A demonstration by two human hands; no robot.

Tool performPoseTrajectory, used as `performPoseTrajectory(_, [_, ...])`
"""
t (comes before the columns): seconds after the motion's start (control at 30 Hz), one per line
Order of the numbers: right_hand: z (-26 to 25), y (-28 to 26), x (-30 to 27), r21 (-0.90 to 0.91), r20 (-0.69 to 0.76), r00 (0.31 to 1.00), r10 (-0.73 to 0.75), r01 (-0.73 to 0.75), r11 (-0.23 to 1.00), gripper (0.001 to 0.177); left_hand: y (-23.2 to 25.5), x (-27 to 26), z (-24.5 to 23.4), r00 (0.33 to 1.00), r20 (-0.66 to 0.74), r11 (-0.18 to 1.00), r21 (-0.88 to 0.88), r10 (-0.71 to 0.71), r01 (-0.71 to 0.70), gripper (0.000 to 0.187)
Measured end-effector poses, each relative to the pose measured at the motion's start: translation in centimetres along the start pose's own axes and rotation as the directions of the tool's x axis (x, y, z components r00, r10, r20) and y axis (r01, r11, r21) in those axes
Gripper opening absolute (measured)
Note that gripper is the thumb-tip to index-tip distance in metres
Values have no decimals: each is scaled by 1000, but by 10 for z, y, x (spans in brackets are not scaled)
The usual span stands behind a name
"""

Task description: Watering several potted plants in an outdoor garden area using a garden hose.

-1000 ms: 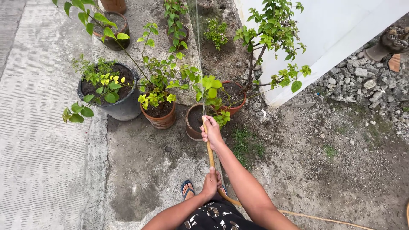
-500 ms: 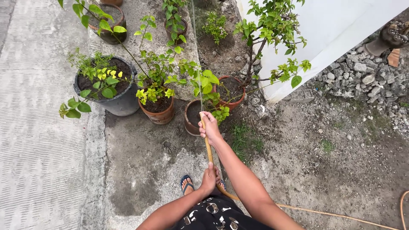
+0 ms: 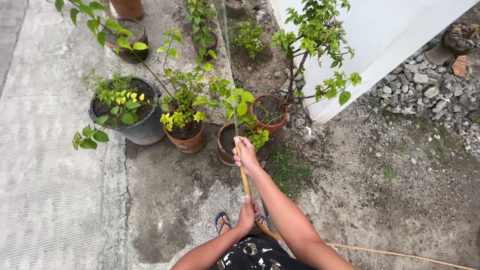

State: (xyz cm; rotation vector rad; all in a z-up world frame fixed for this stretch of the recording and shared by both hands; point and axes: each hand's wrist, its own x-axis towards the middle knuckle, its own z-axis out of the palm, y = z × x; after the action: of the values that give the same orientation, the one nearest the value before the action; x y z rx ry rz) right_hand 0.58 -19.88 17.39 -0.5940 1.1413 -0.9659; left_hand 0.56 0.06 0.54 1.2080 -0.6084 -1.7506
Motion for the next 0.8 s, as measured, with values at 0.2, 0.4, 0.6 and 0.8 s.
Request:
performPoseTrajectory(0.2, [3,3,3,8,3,1000,-11,11,1000,13,0,2,-3,1000,-29,999,-54,-2,1,69])
performPoseTrajectory(0.4, [5,7,4,0,-4,1000,-10,10,1000,14,3,-1,-6,1000,-7,1000,-7,-1,1,70])
performPoseTrajectory(0.6, [0,8,8,11,-6,1000,-6,6,1000,12,3,0,-3,999,-33,1000,-11,0,0,69])
performPoseTrajectory(0.8, [-4,9,11,32,5,1000,-7,7,999,11,4,0,-1,1000,-10,1000,-1,8,-8,69])
